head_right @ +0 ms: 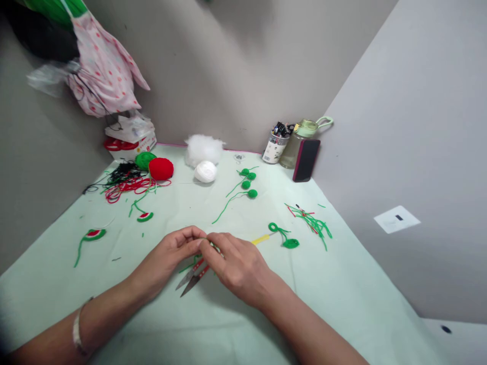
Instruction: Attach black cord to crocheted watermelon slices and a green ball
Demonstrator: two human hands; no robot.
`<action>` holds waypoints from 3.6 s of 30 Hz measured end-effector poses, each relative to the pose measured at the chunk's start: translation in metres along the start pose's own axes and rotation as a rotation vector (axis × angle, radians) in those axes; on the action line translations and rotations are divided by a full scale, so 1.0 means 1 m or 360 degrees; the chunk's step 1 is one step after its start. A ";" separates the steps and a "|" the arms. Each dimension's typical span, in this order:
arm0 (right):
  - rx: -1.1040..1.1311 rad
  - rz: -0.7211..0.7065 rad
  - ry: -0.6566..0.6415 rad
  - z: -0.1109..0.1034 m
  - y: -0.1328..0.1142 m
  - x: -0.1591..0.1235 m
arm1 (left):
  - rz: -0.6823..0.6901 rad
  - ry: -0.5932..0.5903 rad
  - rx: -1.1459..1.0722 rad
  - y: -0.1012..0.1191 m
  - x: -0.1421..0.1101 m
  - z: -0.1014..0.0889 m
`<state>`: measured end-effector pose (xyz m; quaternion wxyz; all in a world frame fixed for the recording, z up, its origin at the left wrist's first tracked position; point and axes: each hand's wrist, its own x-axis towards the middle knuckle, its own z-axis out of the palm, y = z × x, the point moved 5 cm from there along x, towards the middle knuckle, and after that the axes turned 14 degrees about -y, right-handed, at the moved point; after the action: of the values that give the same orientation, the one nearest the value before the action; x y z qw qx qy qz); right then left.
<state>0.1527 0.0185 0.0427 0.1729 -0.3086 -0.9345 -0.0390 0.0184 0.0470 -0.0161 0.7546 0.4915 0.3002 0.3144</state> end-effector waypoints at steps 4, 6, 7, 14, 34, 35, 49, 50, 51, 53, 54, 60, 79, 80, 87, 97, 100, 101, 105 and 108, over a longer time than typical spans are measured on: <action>0.0180 0.0005 0.0185 -0.005 0.000 -0.003 | 0.0023 0.0005 0.0003 0.005 0.000 0.002; 0.0488 0.0107 0.0192 -0.002 0.004 -0.003 | 0.0014 -0.0005 -0.0003 0.006 0.000 0.003; 0.0609 0.0157 0.0198 -0.001 0.005 -0.003 | 0.0008 0.0005 -0.0003 0.006 -0.001 0.003; 0.1885 0.0589 0.0280 0.011 0.023 0.000 | 0.0019 0.0099 0.0094 0.008 -0.004 0.004; 0.2365 0.0721 0.0089 0.017 0.042 -0.010 | 0.0109 0.0366 0.0277 0.018 -0.008 -0.009; 0.2376 0.0712 0.0066 0.017 0.042 -0.010 | 0.0110 0.0367 0.0282 0.018 -0.008 -0.009; 0.1008 0.0514 0.0058 0.000 0.029 0.000 | 0.0268 0.0199 0.0130 0.011 -0.004 -0.003; 0.0959 0.0469 0.0059 0.001 0.028 0.000 | 0.0270 0.0187 0.0130 0.011 -0.004 -0.002; 0.0923 0.0422 0.0061 0.002 0.027 0.000 | 0.0269 0.0179 0.0137 0.010 -0.004 -0.001; 0.0856 0.0327 0.0056 0.005 0.024 0.000 | 0.0258 0.0169 0.0157 0.009 -0.003 0.000; 0.0815 0.0289 0.0052 0.007 0.024 -0.001 | 0.0249 0.0167 0.0167 0.009 -0.003 0.001; 0.0693 0.0257 0.0054 0.011 0.024 -0.001 | 0.0250 0.0202 0.0246 0.007 -0.004 -0.003; 0.1264 0.0526 -0.0020 0.008 0.029 0.001 | 0.0255 0.0263 0.0405 0.014 -0.011 0.001; 0.1286 0.0545 -0.0030 0.008 0.030 0.001 | 0.0250 0.0285 0.0400 0.014 -0.011 0.000; 0.1359 0.0611 -0.0084 0.011 0.031 0.001 | 0.0119 0.0195 0.0321 0.010 -0.008 0.001; 0.1397 0.0669 0.0072 0.001 0.038 -0.004 | 0.0067 0.0075 0.0191 0.015 -0.005 -0.002; 0.1561 0.0771 0.0180 0.001 0.044 -0.007 | 0.0083 0.0071 0.0166 0.014 -0.004 -0.003; 0.1595 0.0808 0.0199 0.001 0.046 -0.008 | 0.0090 0.0081 0.0163 0.014 -0.004 -0.004; 0.1694 0.0873 0.0216 -0.002 0.049 -0.009 | 0.0068 0.0119 0.0154 0.013 -0.004 -0.009; 0.1815 0.0836 0.0229 -0.005 0.049 -0.010 | 0.0054 0.0139 0.0146 0.015 -0.004 -0.011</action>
<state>0.1906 0.0518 0.0422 0.3763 -0.3836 -0.6876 0.4883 0.0051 0.0544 -0.0056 0.7121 0.5164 0.3385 0.3342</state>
